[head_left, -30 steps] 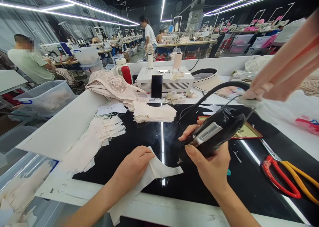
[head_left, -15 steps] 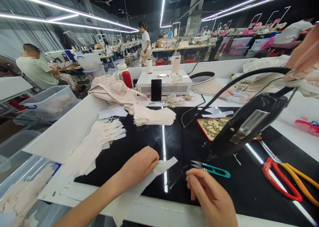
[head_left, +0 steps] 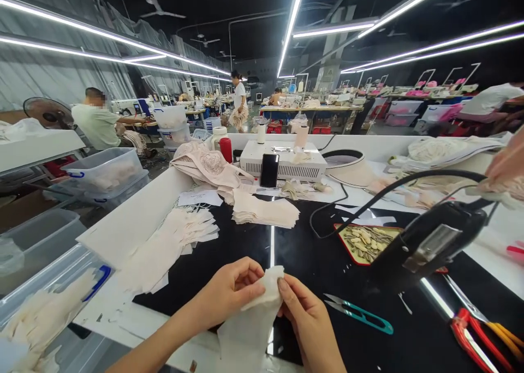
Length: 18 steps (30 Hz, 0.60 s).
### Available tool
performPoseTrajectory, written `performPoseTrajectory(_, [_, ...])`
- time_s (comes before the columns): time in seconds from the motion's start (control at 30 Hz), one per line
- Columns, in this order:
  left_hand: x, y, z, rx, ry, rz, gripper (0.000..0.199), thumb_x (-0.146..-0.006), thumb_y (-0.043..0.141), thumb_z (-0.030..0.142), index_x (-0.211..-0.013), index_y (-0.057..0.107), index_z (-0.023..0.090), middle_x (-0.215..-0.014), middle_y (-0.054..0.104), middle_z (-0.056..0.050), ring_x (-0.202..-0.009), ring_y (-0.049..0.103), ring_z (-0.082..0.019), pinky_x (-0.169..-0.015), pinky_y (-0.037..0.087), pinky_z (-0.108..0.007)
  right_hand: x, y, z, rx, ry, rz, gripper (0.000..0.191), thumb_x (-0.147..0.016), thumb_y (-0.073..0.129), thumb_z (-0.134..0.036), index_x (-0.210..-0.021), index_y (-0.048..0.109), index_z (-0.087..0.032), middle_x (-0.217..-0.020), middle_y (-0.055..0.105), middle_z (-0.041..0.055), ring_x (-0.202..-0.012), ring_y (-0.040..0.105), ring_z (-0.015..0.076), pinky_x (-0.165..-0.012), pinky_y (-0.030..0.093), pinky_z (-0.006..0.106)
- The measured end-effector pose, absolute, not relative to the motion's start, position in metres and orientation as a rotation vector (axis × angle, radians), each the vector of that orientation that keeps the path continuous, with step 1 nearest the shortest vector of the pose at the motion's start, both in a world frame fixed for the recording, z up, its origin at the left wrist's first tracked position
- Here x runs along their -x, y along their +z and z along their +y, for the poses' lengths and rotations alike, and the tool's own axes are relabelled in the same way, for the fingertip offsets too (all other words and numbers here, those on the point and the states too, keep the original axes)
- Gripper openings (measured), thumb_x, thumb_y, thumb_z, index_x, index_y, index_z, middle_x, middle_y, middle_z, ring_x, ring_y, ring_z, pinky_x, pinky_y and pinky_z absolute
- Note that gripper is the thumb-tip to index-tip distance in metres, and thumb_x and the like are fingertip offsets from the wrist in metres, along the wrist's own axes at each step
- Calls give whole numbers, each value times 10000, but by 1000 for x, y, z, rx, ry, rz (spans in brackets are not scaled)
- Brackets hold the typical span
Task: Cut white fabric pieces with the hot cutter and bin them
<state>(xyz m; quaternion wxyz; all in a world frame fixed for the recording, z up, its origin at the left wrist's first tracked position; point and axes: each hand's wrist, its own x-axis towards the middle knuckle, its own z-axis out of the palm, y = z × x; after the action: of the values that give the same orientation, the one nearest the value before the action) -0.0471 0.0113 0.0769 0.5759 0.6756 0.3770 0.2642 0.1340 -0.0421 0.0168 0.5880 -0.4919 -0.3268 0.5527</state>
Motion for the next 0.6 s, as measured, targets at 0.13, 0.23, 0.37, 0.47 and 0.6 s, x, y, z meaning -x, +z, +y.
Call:
performPoseTrajectory(0.13, [51,75,12,-1434,577,874,310,-839,783,374,-992,646,142,-843,623,7,-748,538,-123,-676,420,-231,-136,18,-35,1195,1311,-898,563,-783,794,-675,-1064,835,-189,-730,693,34,-645,554,163,-601,480,276])
performPoseTrajectory(0.23, [49,74,13,-1384,605,861,327,-828,786,415,-927,629,147,-835,628,-3,-763,576,-148,-669,422,-242,-131,25,-29,1231,1303,-970,545,-790,795,-665,-1085,830,-208,-771,711,36,-666,546,163,-602,476,267])
performPoseTrajectory(0.37, [47,74,18,-1350,728,892,455,-871,711,599,-875,600,158,-811,603,-2,-730,573,-153,-635,408,-249,-121,33,-17,1237,1294,-966,599,-763,793,-707,-1120,803,-226,-829,727,41,-668,558,163,-582,484,259])
performPoseTrajectory(0.47, [50,75,26,-1340,809,938,508,-882,667,666,-855,601,163,-805,598,0,-710,540,-143,-612,385,-243,-112,32,-7,1198,1331,-1015,624,-790,758,-725,-1170,766,-230,-830,721,37,-662,558,160,-569,476,251])
performPoseTrajectory(0.6, [56,72,40,-1316,940,1003,504,-871,679,658,-793,580,170,-739,535,31,-674,454,-118,-605,345,-234,-105,22,7,1107,1385,-1208,519,-882,706,-644,-1186,741,-226,-909,757,52,-768,649,195,-712,533,282])
